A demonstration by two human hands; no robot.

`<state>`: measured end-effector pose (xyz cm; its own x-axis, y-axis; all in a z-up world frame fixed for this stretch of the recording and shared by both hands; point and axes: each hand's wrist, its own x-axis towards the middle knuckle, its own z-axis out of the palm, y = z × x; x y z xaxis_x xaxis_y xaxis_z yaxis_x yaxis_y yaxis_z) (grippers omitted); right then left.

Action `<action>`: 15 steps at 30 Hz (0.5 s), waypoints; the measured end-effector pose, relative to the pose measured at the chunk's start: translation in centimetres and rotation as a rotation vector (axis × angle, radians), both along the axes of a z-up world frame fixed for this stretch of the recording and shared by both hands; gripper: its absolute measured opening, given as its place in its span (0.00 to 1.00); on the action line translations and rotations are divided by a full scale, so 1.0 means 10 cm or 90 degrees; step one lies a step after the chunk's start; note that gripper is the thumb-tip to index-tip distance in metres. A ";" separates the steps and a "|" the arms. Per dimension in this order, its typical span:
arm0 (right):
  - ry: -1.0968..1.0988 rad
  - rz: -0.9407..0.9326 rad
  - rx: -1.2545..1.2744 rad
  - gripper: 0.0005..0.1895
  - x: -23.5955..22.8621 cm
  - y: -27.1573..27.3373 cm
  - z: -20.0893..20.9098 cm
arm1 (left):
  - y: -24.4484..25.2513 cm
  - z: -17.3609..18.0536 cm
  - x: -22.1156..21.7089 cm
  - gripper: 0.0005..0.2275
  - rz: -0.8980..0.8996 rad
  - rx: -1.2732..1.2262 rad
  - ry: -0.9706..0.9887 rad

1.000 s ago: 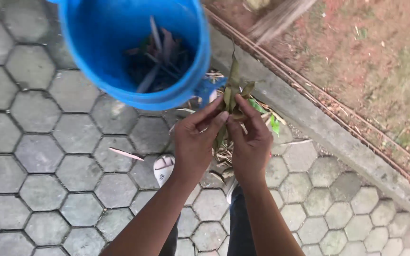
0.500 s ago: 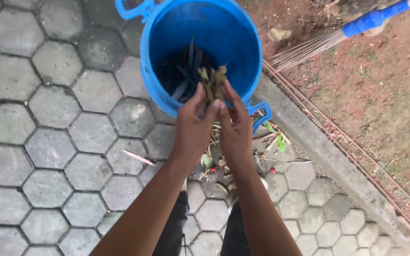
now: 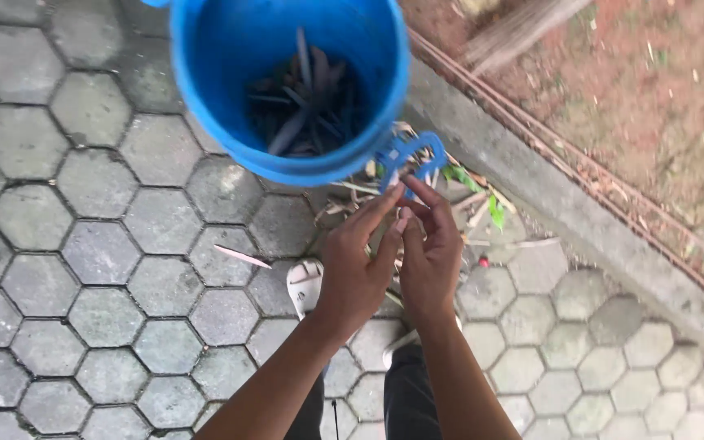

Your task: Collect dry leaves from the tiled outdoor ground by hand and place them into a blue container.

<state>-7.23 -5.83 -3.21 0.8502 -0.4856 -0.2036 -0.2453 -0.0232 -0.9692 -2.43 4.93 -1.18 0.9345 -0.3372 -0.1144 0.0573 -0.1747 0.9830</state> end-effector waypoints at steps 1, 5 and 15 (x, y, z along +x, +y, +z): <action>0.007 -0.014 -0.001 0.21 -0.17 -0.11 -0.04 | -0.10 -0.01 -0.15 0.17 -0.014 -0.001 0.007; 0.121 -0.111 0.013 0.17 -0.87 -0.65 -0.47 | -0.54 -0.48 -0.84 0.15 -0.090 -0.004 0.153; 0.350 -0.103 -0.103 0.16 -2.88 -1.65 -2.96 | -0.87 -4.29 -2.72 0.14 -0.184 0.302 0.273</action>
<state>-36.08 -22.33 -32.81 0.5535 -0.6614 -0.5061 -0.7233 -0.0806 -0.6858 -29.67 -3.73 -44.05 0.6545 -0.3885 -0.6486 0.3092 -0.6453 0.6985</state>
